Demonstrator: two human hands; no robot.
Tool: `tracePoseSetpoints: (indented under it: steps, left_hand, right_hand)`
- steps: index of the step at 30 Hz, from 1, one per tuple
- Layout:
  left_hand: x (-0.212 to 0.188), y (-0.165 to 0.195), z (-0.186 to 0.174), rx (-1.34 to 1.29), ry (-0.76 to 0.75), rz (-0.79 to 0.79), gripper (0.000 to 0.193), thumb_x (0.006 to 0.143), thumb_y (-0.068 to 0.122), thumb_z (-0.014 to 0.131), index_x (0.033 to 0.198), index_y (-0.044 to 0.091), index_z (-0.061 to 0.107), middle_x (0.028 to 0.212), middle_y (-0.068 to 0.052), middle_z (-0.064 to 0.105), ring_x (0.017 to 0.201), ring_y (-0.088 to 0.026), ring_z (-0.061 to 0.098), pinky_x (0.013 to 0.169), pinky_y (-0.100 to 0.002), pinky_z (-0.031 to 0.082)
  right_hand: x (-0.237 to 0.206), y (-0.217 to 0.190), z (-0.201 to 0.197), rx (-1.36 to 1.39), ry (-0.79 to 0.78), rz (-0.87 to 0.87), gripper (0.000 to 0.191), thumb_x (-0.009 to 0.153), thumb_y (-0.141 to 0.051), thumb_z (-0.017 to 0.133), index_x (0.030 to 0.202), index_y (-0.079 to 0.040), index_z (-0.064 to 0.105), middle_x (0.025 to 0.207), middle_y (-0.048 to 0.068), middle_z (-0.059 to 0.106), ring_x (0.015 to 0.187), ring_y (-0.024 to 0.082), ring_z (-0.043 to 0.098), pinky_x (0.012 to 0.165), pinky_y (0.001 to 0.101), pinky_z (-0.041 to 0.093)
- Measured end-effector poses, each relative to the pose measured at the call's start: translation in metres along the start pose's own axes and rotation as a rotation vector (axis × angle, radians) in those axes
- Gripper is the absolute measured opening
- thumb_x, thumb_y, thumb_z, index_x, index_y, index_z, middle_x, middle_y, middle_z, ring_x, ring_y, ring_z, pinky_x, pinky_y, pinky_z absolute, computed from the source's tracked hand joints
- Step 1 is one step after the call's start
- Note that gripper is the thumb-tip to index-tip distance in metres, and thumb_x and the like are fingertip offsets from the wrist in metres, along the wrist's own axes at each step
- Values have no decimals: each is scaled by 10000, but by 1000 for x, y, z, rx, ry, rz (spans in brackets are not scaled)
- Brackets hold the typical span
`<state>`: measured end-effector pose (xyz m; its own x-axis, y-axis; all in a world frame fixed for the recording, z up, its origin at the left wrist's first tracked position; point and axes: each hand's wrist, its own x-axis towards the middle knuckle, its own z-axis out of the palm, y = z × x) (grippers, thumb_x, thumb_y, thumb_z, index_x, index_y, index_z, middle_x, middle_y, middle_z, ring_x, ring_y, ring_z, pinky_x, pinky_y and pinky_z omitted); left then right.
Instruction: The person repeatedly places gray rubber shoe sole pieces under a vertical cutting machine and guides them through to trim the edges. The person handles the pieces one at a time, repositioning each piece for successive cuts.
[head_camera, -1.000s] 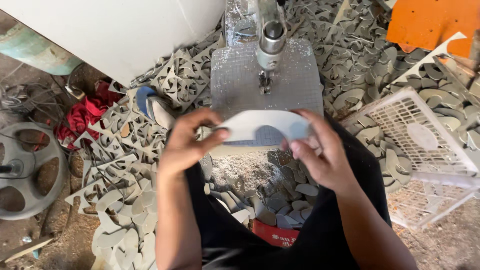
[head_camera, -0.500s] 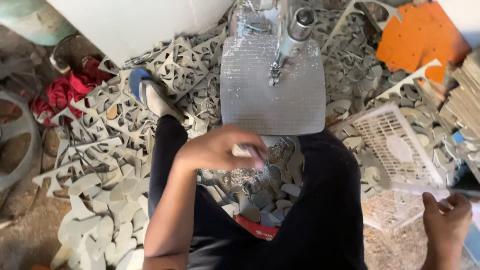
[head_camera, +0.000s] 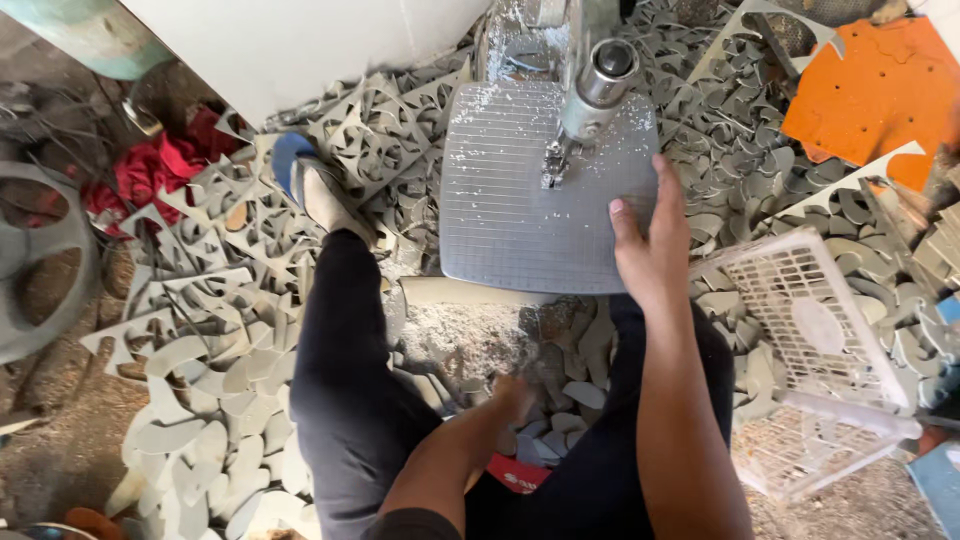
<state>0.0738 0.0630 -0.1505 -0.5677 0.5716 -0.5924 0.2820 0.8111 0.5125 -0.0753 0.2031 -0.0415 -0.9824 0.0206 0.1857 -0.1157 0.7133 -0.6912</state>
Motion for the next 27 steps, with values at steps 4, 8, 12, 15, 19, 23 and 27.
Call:
tracePoseSetpoints:
  steps: [4,8,12,15,19,23,27]
  left_hand:
    - [-1,3,2,58,234,-40,278,1031,174,598,1279,76,676,1349,-261,573,1052,-471,678,738,-560,589]
    - [3,2,3,131,127,-33,302,877,112,678,1155,20,749,1501,-322,488,993,-412,731,775,-468,616]
    - [16,-5,0,-23,15,-119,224,893,117,661,1070,29,764,1264,-251,630,950,-355,753,784,-457,623]
    - [22,1,-20,-66,-58,-112,184,888,107,656,1005,17,767,1114,-214,690,866,-308,782,747,-431,643]
    - [9,12,-66,-104,-153,-53,155,882,94,651,918,2,771,914,-165,770,753,-246,822,698,-397,669]
    - [-64,1,-141,-349,76,241,142,919,172,700,898,44,757,714,-129,769,621,-209,747,669,-364,567]
    - [-115,-25,-180,-406,792,507,139,998,111,676,1030,-9,740,799,-154,723,651,-205,695,618,-324,537]
  right_hand:
    - [-2,4,-3,57,-11,-8,653,1016,-145,664,1577,-7,359,1618,250,422,1514,394,429,1246,469,342]
    - [-2,4,-3,130,-43,60,652,1026,-150,651,1583,-36,331,1619,242,412,1492,385,438,1214,461,357]
    - [0,7,-5,131,-69,105,666,1017,-167,645,1585,-57,315,1616,236,395,1478,375,430,1195,453,361]
    - [-5,11,-6,145,-80,61,661,1036,-163,641,1597,-44,313,1628,252,390,1508,385,402,1217,460,346]
    - [-2,16,-6,117,-73,-24,671,1039,-160,651,1591,-23,295,1629,264,392,1514,381,398,1233,458,327]
    - [-1,19,-15,213,-114,-15,660,1008,-167,659,1571,-37,339,1619,216,396,1495,352,406,1206,430,333]
    - [-12,16,-41,475,-75,-38,438,1047,-173,648,1459,-47,566,1590,144,475,1474,284,474,1198,384,392]
